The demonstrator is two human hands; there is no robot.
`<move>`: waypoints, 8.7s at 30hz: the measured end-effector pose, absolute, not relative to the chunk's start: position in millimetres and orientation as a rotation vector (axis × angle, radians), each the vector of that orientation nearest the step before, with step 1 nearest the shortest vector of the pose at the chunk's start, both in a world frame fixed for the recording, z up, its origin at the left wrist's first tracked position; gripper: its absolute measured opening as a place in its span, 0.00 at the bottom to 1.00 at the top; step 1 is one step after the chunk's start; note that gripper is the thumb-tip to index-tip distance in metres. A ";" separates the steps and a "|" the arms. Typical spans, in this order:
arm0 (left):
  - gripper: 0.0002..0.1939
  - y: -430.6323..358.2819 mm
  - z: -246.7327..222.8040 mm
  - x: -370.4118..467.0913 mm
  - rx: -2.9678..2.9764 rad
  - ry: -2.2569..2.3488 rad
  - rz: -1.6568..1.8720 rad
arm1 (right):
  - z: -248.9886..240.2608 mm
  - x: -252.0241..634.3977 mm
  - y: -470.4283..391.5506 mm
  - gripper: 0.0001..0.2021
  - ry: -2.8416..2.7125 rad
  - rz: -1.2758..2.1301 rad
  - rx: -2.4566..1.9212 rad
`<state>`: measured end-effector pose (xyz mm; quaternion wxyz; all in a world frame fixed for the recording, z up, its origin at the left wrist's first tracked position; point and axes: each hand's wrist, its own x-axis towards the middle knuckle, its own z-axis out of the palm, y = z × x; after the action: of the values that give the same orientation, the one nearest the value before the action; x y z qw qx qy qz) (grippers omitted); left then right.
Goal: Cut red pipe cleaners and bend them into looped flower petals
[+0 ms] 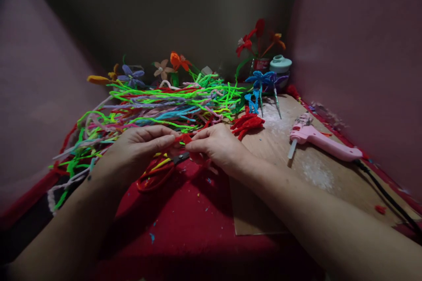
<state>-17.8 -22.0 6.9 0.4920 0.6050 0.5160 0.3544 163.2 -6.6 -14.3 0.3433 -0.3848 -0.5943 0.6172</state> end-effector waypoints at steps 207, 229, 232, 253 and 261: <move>0.08 -32.2 0.2 8.7 1.524 1.145 0.796 | -31.4 157.8 3.0 0.06 -0.915 1.889 -0.734; 0.06 -26.0 -0.6 0.8 1.272 1.113 0.538 | -32.7 155.3 6.1 0.04 -0.862 1.783 -0.783; 0.09 -23.7 -6.1 -0.9 1.153 0.953 0.581 | -31.4 155.5 6.3 0.04 -0.857 1.779 -0.802; 0.09 -26.9 -1.1 3.6 1.334 1.261 0.840 | -28.7 157.3 3.0 0.06 -1.159 1.808 -0.835; 0.10 -26.8 0.2 3.0 1.465 1.302 0.842 | -29.3 155.6 -0.2 0.02 -1.159 1.926 -0.815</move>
<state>3.0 -26.8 0.2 0.4829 0.6014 0.5344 0.3457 155.6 -0.2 -29.3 0.3666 -0.3173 -0.4509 0.7494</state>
